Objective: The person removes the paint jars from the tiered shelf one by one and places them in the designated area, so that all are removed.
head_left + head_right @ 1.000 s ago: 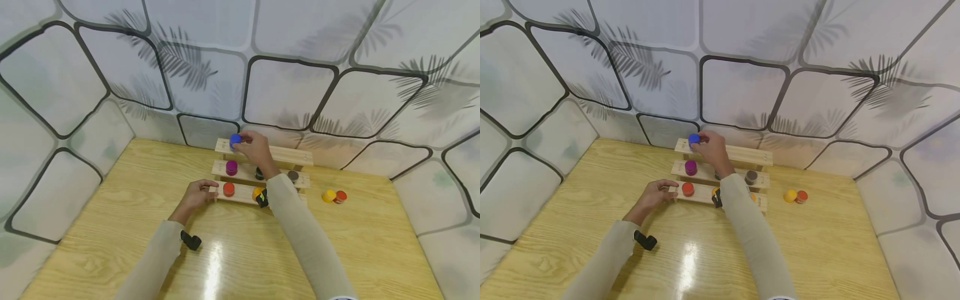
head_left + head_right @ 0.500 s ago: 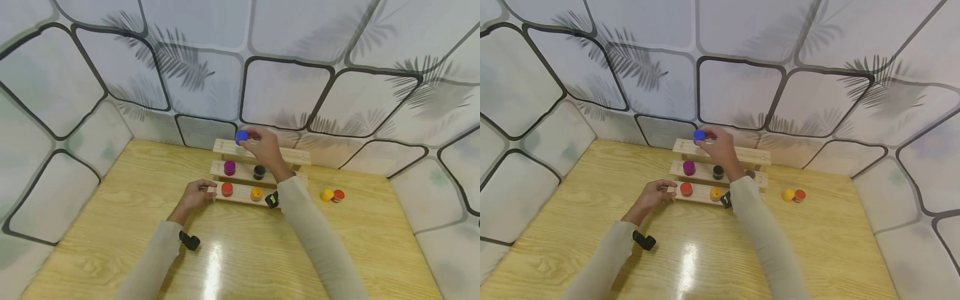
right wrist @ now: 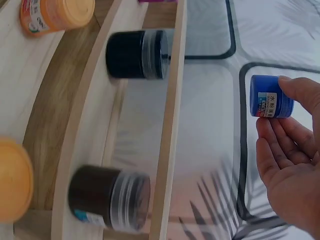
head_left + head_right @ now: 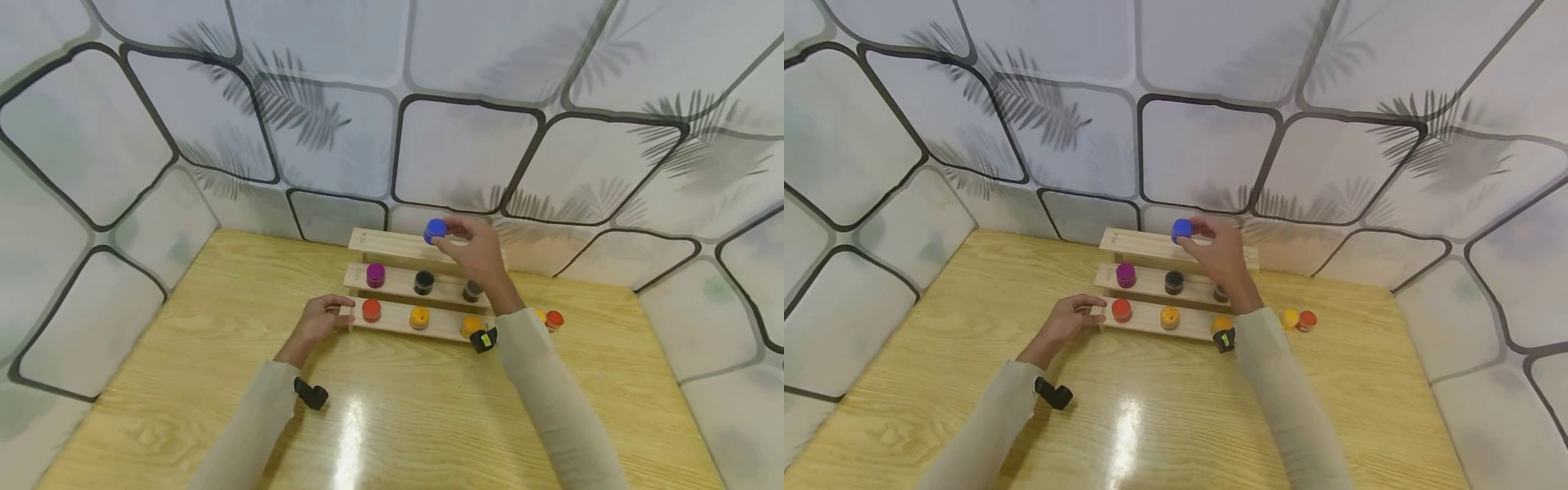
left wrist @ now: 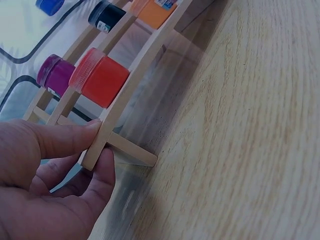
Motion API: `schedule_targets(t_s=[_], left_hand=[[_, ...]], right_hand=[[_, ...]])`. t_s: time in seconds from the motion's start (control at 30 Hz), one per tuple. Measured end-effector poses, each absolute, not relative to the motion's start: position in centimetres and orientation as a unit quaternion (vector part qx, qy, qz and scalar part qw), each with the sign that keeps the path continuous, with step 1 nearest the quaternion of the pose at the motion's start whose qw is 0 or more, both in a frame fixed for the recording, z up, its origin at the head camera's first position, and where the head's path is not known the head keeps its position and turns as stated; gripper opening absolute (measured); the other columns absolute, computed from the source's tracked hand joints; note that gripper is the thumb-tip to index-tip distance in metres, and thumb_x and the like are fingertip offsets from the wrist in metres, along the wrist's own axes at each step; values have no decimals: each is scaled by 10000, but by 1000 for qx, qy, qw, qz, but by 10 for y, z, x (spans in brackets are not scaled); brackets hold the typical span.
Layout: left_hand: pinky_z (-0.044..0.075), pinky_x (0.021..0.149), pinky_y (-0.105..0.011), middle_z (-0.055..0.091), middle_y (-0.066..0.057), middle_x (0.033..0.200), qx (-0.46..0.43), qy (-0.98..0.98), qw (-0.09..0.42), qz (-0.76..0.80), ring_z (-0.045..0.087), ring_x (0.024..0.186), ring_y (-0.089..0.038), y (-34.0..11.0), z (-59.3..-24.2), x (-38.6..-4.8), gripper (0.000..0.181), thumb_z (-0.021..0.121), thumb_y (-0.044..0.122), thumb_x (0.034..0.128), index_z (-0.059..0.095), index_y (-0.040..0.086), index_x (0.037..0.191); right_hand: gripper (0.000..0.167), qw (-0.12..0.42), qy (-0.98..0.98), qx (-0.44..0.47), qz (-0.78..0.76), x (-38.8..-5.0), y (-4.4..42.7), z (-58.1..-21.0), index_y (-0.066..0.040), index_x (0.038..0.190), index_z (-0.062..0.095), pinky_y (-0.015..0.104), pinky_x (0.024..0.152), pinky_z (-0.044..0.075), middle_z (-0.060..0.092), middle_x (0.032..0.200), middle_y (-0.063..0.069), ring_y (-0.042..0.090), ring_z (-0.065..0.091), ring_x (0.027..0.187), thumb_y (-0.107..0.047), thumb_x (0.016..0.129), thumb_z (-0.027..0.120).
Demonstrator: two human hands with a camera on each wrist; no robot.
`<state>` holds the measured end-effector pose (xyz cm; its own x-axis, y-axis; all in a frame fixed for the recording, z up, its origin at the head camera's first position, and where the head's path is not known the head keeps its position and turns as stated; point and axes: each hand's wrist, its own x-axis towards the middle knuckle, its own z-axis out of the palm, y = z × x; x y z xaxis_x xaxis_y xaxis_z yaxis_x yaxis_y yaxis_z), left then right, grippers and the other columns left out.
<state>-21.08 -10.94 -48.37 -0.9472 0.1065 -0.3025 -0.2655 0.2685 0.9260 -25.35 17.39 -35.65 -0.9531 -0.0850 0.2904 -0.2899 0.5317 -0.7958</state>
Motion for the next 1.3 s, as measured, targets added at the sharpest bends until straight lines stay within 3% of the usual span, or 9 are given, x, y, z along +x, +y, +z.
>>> schedule_targets(t_s=[0.23, 0.37, 0.5, 0.77, 0.93, 1.17, 1.3], left_hand=[[420, 757, -229, 519, -171, 1339, -51, 782, 158, 601, 455, 1012, -199, -110, -483, -211, 291, 695, 61, 844, 650, 4, 1125], [438, 800, -239, 488, -176, 1386, -52, 779, 158, 605, 467, 1115, -236, -110, -482, -210, 293, 689, 54, 847, 645, -6, 1131], [432, 782, -244, 479, -179, 1390, -54, 779, 160, 604, 459, 1081, -244, -110, -481, -210, 298, 689, 51, 846, 640, -8, 1134], [422, 992, -397, 475, -156, 1411, -54, 777, 159, 607, 454, 1251, -309, -110, -482, -211, 291, 690, 48, 839, 645, 15, 1125], [393, 1050, -459, 492, -167, 1396, -56, 779, 156, 604, 424, 1312, -335, -112, -486, -209, 284, 688, 44, 841, 653, 16, 1121], [408, 1028, -442, 522, -168, 1365, -53, 788, 148, 596, 464, 1264, -324, -112, -486, -210, 288, 694, 53, 836, 656, 20, 1119], [402, 1038, -450, 518, -168, 1370, -50, 786, 150, 597, 458, 1276, -331, -111, -484, -211, 291, 693, 58, 838, 655, 23, 1125]], right_hand=[[417, 101, -875, 58, 471, -244, 196, -350, -53, 1185, 630, 463, 966, 444, 663, 1102, 156, 317, 603, 1055, -261, 837, 728], [406, 121, -877, 61, 461, -241, 206, -348, -13, 1176, 626, 471, 986, 426, 652, 1096, 186, 341, 598, 1043, -244, 852, 709], [389, 132, -878, 64, 456, -238, 214, -347, 7, 1167, 623, 459, 996, 438, 640, 1109, 189, 331, 601, 1031, -224, 862, 695], [404, 145, -871, 71, 464, -233, 232, -349, 11, 1199, 618, 459, 976, 459, 643, 1139, 189, 285, 611, 1016, -208, 868, 692], [386, 148, -877, 66, 453, -228, 240, -352, -4, 1183, 630, 442, 963, 471, 651, 1123, 170, 196, 602, 972, -223, 870, 690], [355, 159, -877, 57, 449, -220, 256, -360, -27, 1169, 638, 238, 920, 480, 634, 1118, 138, 43, 578, 930, -209, 868, 690], [353, 159, -878, 40, 449, -215, 267, -366, -46, 1174, 640, 270, 925, 481, 636, 1118, 119, -30, 559, 906, -221, 871, 688]])
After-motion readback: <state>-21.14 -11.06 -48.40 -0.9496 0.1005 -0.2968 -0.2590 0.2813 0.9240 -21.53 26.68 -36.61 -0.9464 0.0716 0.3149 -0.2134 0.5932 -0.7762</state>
